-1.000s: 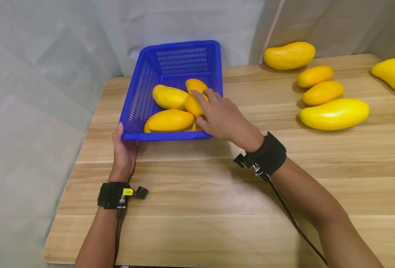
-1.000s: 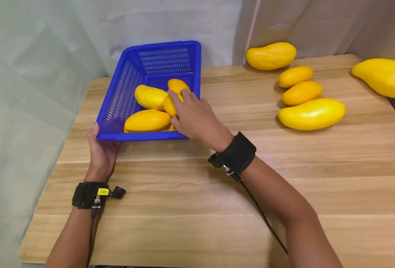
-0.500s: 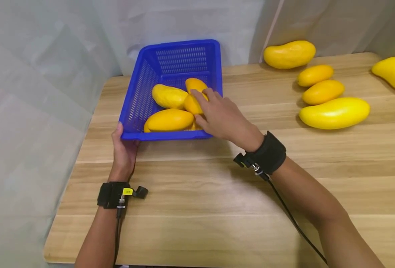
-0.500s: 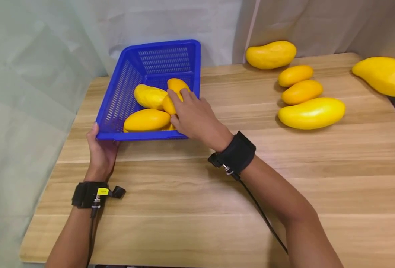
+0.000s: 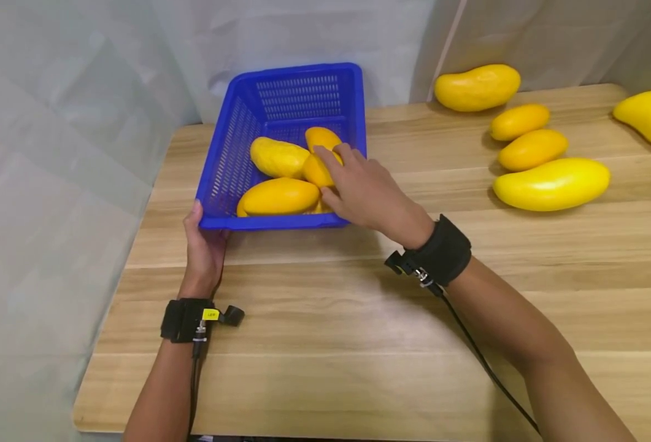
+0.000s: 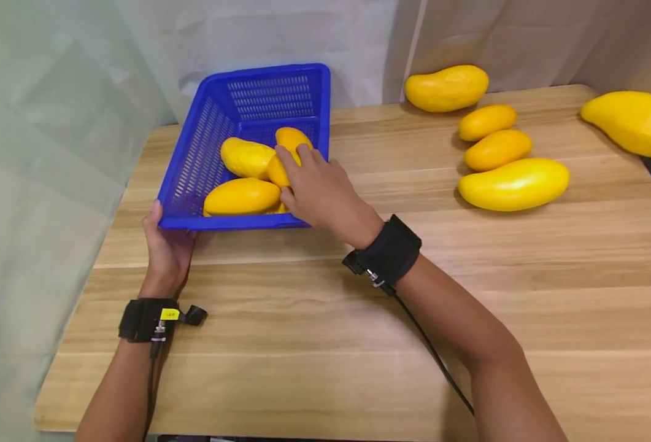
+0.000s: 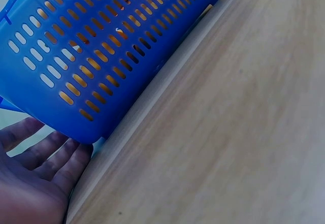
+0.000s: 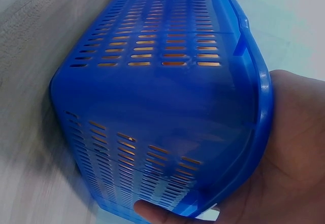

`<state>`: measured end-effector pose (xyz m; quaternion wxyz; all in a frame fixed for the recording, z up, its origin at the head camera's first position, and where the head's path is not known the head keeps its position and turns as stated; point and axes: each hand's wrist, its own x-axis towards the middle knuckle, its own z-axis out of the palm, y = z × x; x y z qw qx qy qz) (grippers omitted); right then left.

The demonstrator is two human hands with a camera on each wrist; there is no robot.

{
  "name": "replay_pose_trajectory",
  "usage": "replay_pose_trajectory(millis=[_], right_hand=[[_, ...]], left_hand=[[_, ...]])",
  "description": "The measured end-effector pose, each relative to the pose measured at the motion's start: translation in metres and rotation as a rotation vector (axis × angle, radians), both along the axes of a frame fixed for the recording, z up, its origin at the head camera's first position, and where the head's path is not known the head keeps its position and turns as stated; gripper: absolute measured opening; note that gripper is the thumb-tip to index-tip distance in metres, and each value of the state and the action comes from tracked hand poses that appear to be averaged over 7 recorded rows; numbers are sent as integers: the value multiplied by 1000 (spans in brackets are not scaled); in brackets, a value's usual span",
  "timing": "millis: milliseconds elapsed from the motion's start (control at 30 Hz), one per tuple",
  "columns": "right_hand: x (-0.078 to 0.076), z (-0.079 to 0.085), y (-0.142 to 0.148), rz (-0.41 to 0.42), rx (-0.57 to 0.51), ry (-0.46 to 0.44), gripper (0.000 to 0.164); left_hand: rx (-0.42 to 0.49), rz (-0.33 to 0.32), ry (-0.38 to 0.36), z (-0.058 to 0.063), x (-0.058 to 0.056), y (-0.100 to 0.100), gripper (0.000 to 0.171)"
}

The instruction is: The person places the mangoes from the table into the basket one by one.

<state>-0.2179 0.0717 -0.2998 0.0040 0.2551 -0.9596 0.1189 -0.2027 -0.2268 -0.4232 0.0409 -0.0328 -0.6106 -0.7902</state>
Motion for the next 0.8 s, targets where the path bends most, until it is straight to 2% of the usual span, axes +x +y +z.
replay_pose_trajectory(millis=[367,800], right_hand=[[-1,0,1,2,-3,-3,65],[0,0,1,-1,0,-6,65]], left_hand=[[32,3,-3,0,-1,1,65],[-9,9,-5,0,0,0,64]])
